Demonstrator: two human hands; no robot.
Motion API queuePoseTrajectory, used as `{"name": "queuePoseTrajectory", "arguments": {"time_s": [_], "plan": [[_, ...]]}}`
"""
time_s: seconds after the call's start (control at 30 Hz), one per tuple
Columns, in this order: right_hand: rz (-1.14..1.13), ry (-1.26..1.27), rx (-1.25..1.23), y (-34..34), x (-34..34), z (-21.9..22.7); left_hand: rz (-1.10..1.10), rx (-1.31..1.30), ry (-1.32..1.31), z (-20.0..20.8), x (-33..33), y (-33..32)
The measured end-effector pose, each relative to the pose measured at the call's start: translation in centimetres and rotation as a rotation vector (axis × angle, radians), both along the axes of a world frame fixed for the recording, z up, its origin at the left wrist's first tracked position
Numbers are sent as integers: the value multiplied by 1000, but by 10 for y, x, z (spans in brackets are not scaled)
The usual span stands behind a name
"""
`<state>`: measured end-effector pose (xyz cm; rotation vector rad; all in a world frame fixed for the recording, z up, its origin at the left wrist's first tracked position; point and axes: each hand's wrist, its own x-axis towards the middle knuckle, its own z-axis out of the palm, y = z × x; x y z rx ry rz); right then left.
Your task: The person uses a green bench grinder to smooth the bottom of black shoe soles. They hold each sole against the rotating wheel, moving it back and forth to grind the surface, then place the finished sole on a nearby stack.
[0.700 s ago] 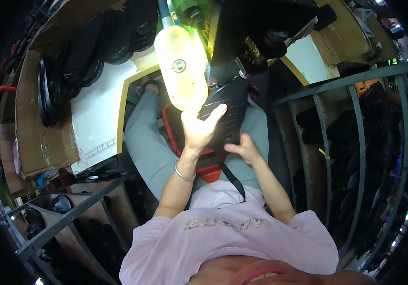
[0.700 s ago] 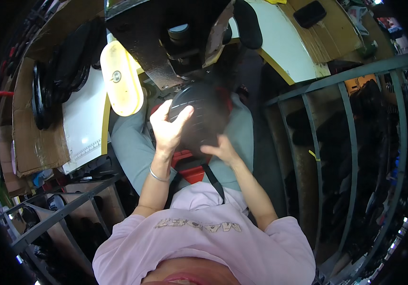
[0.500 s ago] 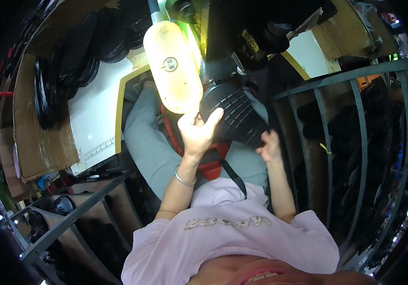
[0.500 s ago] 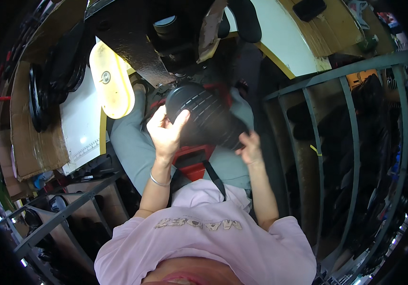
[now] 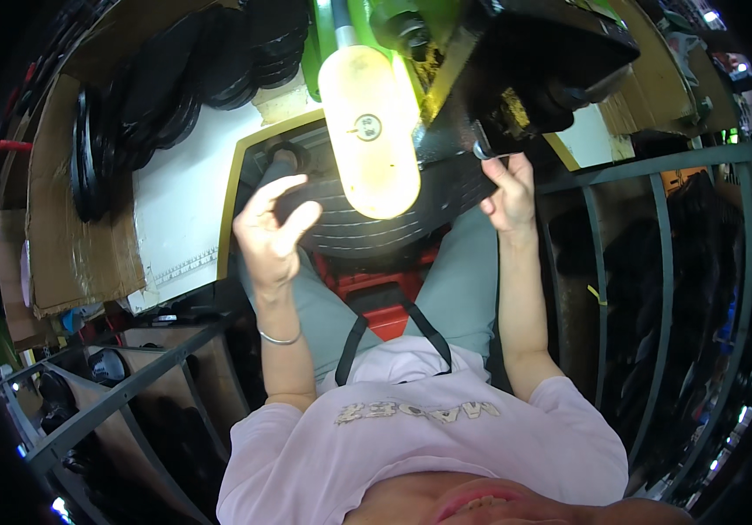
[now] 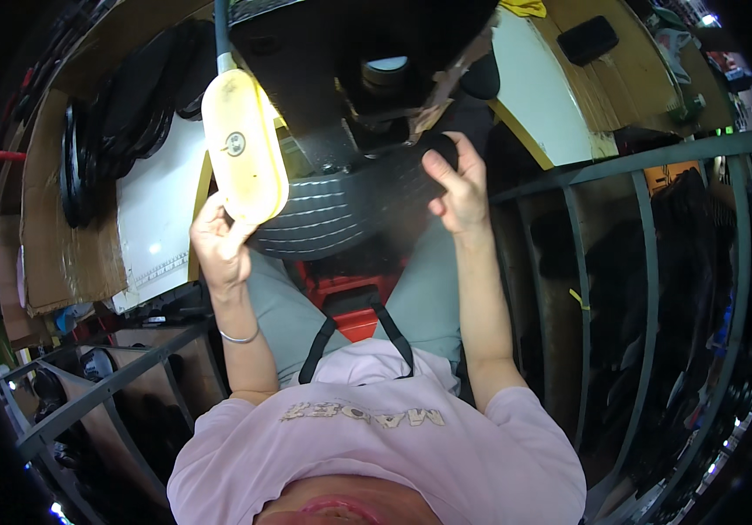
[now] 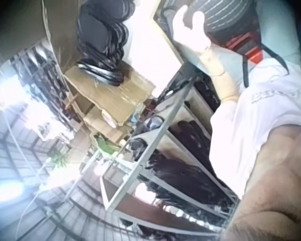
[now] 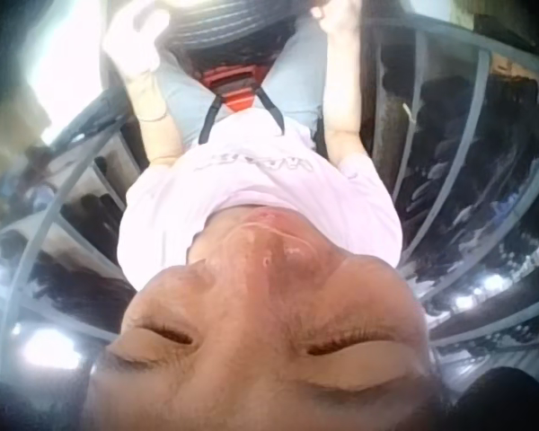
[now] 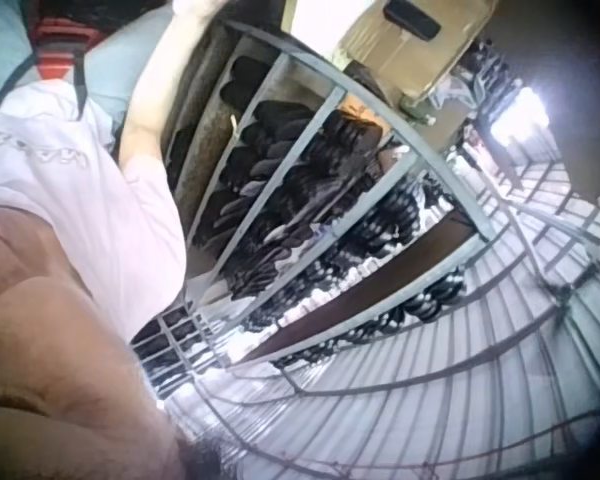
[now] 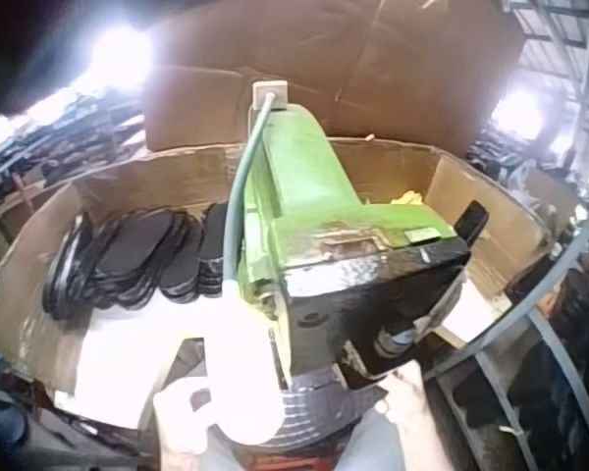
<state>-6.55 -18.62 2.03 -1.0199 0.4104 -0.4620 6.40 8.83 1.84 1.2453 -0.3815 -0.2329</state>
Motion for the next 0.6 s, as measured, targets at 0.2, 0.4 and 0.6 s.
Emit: {"name": "queuePoseTrajectory", "arguments": {"time_s": [0.2, 0.4, 0.6], "plan": [[83, -144, -73, 50, 2, -13, 57, -50, 240, -23, 18, 62], [37, 68, -406, 60, 13, 2, 18, 383, 288, -85, -26, 103], [26, -2, -753, 60, 17, -13, -134, 638, 157, -114, -109, 38]]}}
